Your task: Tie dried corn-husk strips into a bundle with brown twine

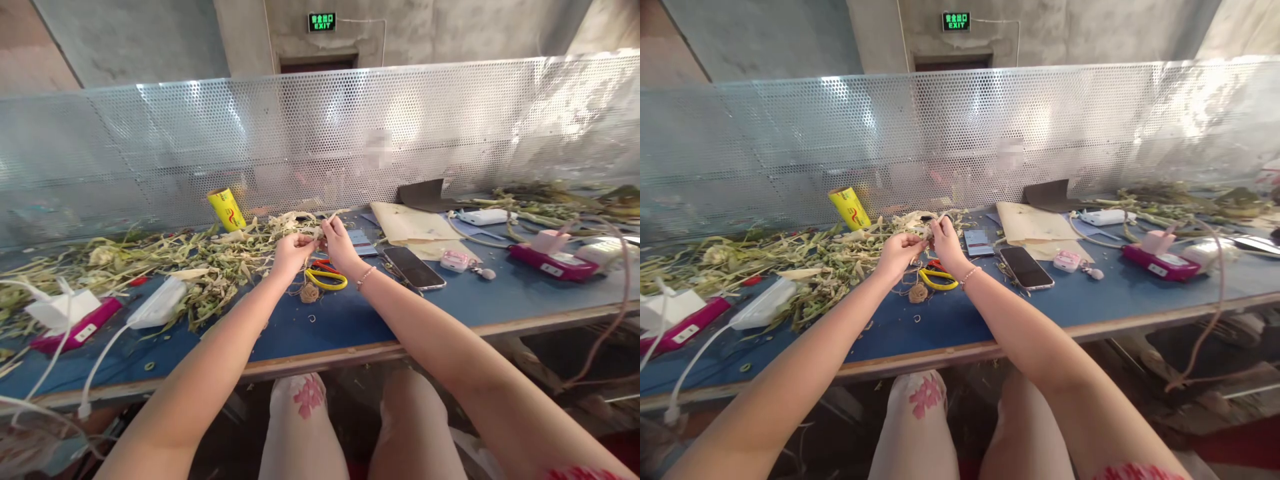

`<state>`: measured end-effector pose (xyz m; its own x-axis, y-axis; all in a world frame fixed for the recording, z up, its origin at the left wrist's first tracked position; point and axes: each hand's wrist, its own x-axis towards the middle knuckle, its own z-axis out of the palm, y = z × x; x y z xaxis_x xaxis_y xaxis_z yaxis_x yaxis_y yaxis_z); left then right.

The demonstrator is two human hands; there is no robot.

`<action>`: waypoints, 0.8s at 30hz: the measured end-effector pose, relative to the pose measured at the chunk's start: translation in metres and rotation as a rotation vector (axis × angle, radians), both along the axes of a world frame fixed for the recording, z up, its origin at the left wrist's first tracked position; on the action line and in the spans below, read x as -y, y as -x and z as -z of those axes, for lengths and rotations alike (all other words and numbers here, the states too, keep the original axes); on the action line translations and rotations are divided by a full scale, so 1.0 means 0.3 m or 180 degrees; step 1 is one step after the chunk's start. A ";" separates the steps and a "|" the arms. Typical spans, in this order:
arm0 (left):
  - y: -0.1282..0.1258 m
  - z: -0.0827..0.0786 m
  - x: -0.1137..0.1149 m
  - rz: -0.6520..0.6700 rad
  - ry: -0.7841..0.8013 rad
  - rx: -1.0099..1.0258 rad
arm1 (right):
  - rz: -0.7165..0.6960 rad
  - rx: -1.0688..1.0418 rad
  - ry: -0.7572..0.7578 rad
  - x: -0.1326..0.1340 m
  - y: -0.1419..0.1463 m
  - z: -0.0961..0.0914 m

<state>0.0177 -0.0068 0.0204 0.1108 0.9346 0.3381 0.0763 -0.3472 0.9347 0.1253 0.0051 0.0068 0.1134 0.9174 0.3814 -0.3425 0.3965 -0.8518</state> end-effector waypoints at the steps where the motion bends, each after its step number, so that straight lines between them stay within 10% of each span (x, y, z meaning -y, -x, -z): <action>1: -0.003 -0.001 0.001 0.0035 0.0067 0.0093 | 0.0002 -0.0016 0.0001 0.000 -0.001 -0.001; 24: -0.008 0.009 0.013 0.0518 0.0430 0.0679 | -0.0014 -0.0159 -0.0136 0.013 -0.005 -0.010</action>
